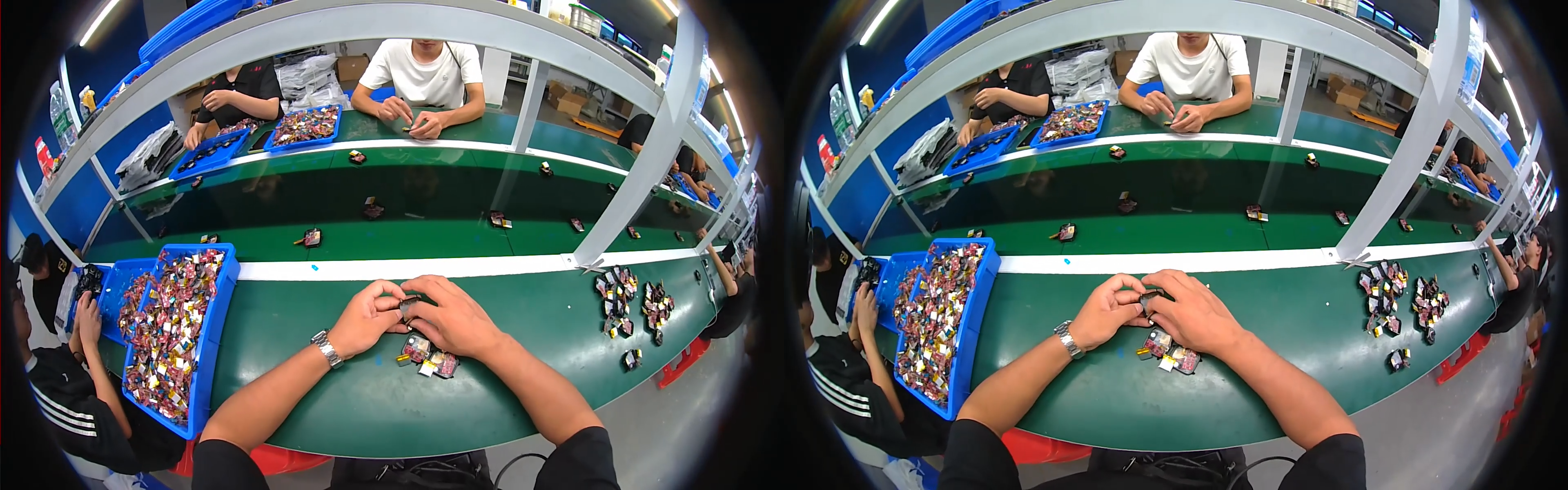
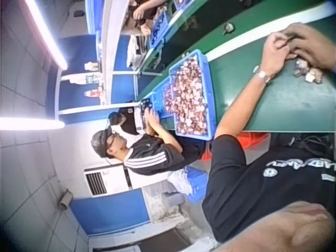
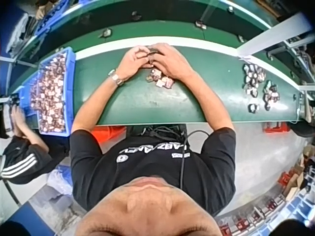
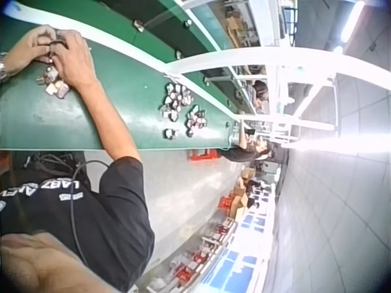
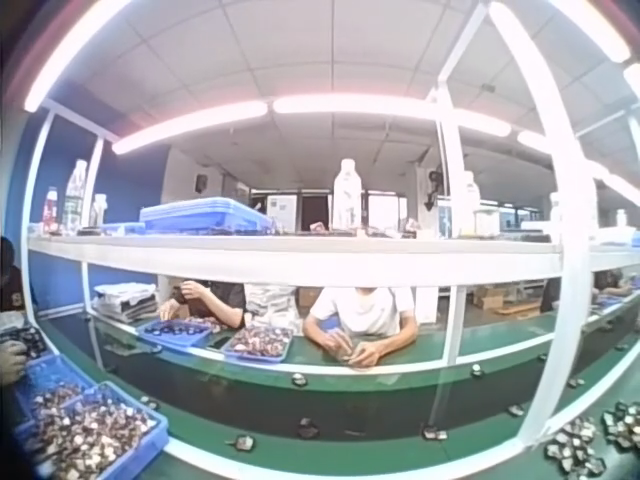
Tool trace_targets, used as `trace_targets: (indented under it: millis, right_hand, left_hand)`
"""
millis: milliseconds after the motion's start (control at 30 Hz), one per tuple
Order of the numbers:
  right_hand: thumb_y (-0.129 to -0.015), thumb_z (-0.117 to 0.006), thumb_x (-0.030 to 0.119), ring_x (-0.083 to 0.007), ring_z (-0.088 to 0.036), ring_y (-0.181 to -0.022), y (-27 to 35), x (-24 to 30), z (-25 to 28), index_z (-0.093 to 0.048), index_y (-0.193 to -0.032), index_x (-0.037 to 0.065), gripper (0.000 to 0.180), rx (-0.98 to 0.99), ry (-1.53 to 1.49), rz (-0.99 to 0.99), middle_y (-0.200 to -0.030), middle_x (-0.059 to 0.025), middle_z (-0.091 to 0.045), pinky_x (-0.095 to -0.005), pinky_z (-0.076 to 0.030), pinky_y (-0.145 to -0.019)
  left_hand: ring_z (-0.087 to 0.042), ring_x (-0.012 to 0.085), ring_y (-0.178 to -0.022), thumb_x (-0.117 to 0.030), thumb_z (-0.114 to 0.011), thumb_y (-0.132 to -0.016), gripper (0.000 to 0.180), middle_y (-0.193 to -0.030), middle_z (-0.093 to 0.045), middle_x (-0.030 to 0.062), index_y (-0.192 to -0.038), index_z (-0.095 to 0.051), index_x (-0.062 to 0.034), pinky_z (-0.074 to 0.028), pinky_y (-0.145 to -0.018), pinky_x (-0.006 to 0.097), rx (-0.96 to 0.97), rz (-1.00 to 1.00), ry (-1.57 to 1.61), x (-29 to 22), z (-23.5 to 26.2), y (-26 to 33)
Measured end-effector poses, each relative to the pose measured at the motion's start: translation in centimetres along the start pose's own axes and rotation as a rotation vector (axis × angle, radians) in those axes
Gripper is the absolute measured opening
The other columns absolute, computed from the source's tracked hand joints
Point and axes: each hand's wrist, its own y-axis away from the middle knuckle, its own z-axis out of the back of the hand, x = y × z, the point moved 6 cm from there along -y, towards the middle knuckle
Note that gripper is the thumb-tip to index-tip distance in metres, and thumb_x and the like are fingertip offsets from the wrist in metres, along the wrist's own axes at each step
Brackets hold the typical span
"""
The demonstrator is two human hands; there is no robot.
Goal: Assemble small plastic components and toy cars on a factory assembly line.
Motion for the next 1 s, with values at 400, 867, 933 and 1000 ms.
trace_targets:
  millis: [400, 867, 933, 1000]
  right_hand:
    - [-0.082, -0.069, 0.009, -0.0301, -0.058, -0.114, 0.2, 0.6, 0.2, -0.072, -0.089, 0.005, 0.008, -0.175, -0.148, -0.314, -0.118, -0.011, -0.064, -0.0395, -0.049, -0.096]
    - [-0.079, -0.075, 0.01, -0.0302, -0.058, -0.116, 1.2, 0.7, -0.8, -0.073, -0.089, 0.006, 0.011, -0.175, -0.279, -0.291, -0.12, -0.0092, -0.065, -0.0402, -0.049, -0.097]
    - [-0.079, -0.075, 0.01, -0.0303, -0.058, -0.116, 1.2, 0.7, -0.6, -0.073, -0.09, 0.006, 0.011, -0.166, -0.3, -0.29, -0.12, -0.0092, -0.065, -0.0404, -0.05, -0.096]
    - [-0.079, -0.075, 0.009, -0.0304, -0.058, -0.116, 1.1, 1.0, -0.4, -0.072, -0.09, 0.006, 0.012, -0.157, -0.319, -0.285, -0.121, -0.0092, -0.065, -0.0405, -0.05, -0.096]
  left_hand:
    - [-0.066, 0.0186, -0.11, 0.002, -0.055, -0.096, 0.036, -0.124, -0.063, 0.0121, -0.132, -0.052, 0.0019, -0.059, -0.096, 0.036, -0.011, 0.078, 0.077, -1.8, -0.4, 0.9]
    - [-0.064, 0.0189, -0.112, 0.005, -0.051, -0.097, 0.036, -0.128, -0.06, 0.0135, -0.133, -0.052, 0.0021, -0.058, -0.096, 0.034, 0.036, 0.052, 0.013, -0.3, -0.4, 2.3]
    - [-0.064, 0.0191, -0.111, 0.005, -0.051, -0.097, 0.034, -0.128, -0.06, 0.0138, -0.132, -0.052, 0.0023, -0.058, -0.095, 0.034, 0.039, 0.046, 0.023, -0.2, -0.3, 2.3]
    - [-0.064, 0.0196, -0.111, 0.004, -0.051, -0.098, 0.033, -0.129, -0.059, 0.0144, -0.13, -0.052, 0.0026, -0.058, -0.095, 0.034, 0.024, 0.074, 0.048, 0.0, -0.1, 2.3]
